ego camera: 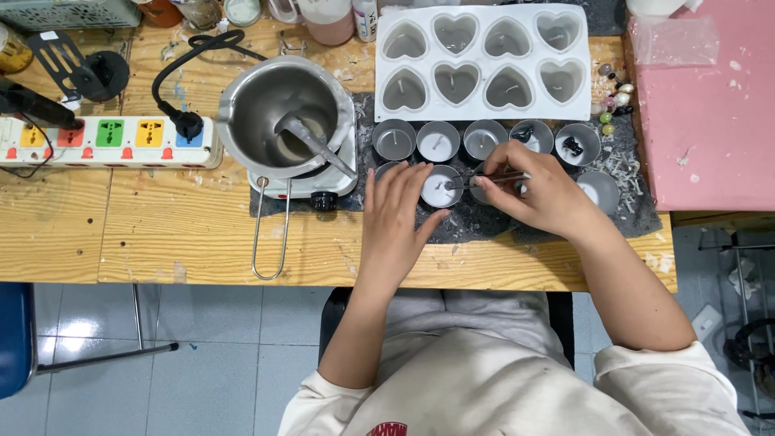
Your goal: Preparing small candle tins by inserting wicks and adding decorative elements.
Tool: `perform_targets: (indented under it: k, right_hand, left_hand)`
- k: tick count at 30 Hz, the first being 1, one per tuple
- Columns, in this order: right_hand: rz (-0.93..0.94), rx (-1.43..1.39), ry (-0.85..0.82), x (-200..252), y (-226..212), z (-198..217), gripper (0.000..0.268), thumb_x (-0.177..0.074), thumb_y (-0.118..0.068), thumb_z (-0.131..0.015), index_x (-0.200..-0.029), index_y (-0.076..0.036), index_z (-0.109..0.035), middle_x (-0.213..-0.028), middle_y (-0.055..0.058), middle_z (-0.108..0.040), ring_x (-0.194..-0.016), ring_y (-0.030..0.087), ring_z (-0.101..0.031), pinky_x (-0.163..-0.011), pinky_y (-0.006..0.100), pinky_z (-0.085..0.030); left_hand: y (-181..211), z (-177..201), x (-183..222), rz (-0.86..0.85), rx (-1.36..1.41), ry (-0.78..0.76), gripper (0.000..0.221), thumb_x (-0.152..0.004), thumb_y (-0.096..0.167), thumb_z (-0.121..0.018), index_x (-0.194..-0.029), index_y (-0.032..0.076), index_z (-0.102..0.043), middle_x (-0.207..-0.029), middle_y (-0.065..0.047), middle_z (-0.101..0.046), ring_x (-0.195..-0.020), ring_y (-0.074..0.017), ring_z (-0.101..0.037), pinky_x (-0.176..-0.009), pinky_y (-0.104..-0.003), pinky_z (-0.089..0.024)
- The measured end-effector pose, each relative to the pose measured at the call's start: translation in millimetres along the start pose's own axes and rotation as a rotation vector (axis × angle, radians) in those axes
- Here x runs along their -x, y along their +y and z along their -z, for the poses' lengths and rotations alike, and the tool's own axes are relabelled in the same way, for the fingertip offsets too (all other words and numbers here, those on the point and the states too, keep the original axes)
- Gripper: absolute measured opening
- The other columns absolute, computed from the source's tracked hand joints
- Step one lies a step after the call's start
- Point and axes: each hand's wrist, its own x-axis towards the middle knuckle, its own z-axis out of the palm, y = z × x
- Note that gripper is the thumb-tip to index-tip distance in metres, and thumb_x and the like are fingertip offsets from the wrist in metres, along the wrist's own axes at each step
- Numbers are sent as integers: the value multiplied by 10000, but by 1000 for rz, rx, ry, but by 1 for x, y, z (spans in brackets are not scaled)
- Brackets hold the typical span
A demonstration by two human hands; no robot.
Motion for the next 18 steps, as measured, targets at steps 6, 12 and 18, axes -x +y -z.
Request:
perform_targets:
  k: [6, 12, 18]
  right_hand:
    - [62, 54, -37, -3, -5, -1, 221, -940, -114, -754, -1012, -15, -569, -932, 112, -672, -770, 254, -690, -659, 352, -525]
    - [61, 64, -48, -3, -2, -5, 214, -943, -111, -750, -998, -18, -565, -930, 114, -666, -748, 260, -677, -637, 363, -518]
    - [35, 78, -65, -5, -5, -6, 213, -939, -112, -752, -972, -18, -563, -896, 108, -657, -698, 248, -660, -601, 359, -507]
  left_hand:
    - [-1, -5, 0, 10, 0, 13, 693, -851, 326, -813, -1434, 78, -532, -1388, -90, -613, -1404, -293, -477, -1268, -571, -191]
    - [1, -8, 0, 15, -9, -6, 685, -864, 315, -804, -1437, 62, -528, -1352, -92, -623, -1392, -275, -493, -1278, -576, -178]
    - [1, -8, -1, 24, -3, -13, 686, -850, 309, -809, -1426, 60, -532, -1343, -101, -623, -1385, -279, -492, -1275, -572, -170]
